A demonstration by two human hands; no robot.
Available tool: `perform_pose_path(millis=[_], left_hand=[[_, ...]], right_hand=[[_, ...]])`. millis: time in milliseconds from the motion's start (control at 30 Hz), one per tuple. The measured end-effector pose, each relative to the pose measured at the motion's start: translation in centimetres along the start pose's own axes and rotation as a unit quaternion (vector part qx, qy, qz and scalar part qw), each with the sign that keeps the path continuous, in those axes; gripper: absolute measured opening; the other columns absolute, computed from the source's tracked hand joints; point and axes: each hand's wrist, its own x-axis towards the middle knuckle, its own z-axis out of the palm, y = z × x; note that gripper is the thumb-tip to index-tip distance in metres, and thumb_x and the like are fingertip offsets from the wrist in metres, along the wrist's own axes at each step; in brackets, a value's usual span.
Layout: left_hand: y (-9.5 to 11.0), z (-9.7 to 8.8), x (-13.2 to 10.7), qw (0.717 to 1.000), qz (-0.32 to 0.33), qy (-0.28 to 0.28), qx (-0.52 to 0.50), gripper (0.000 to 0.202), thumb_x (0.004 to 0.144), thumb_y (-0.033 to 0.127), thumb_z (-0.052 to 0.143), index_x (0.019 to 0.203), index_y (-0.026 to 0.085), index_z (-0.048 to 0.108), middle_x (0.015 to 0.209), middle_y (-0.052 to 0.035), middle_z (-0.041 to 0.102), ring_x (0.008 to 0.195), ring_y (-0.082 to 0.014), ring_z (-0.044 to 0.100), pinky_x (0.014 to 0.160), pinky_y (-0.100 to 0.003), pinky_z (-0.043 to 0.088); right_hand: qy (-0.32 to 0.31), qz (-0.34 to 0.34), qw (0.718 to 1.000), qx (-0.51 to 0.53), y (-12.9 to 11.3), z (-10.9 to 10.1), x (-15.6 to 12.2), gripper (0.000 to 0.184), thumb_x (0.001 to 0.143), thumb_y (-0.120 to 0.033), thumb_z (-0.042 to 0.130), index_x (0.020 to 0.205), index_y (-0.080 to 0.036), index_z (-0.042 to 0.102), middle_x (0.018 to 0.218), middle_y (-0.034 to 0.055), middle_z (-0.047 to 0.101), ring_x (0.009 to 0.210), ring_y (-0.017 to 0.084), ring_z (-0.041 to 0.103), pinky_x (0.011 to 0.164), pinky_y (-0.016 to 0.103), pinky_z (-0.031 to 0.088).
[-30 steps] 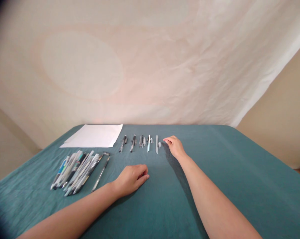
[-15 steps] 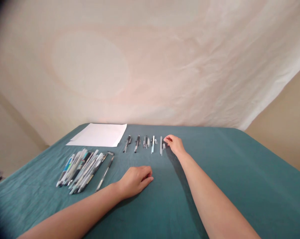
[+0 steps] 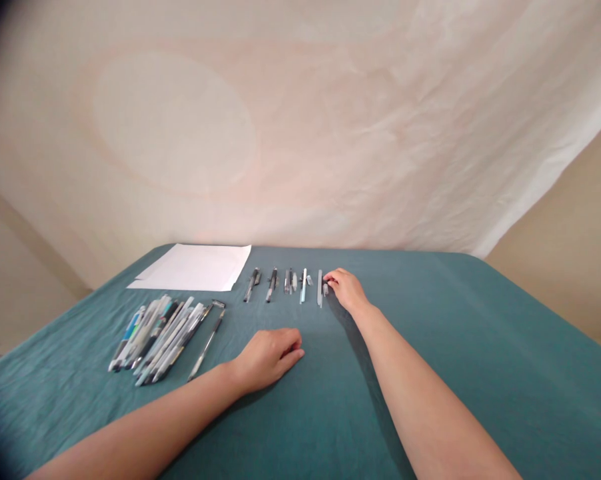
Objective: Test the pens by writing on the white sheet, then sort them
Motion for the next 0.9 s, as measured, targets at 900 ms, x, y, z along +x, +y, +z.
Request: perform_pose_path(millis=[900], left_hand=[[-0.07, 0.14, 0.18, 1.0, 0.0, -0.004, -0.017, 0.013, 0.089, 0.032, 0.046, 0.084, 0.021, 0.049, 0.08, 0.0014, 0.061, 0.068, -0.0143, 0.055, 0.059, -0.022, 0.033]], right_hand=[[0.001, 0.007, 0.999, 0.034, 0.81, 0.52, 0.23, 0.026, 0.08, -0.014, 0.051, 0.103, -0.022, 0.063, 0.09, 0.0023, 0.065, 0.081, 0.014, 0.06, 0.079, 0.028, 0.045]])
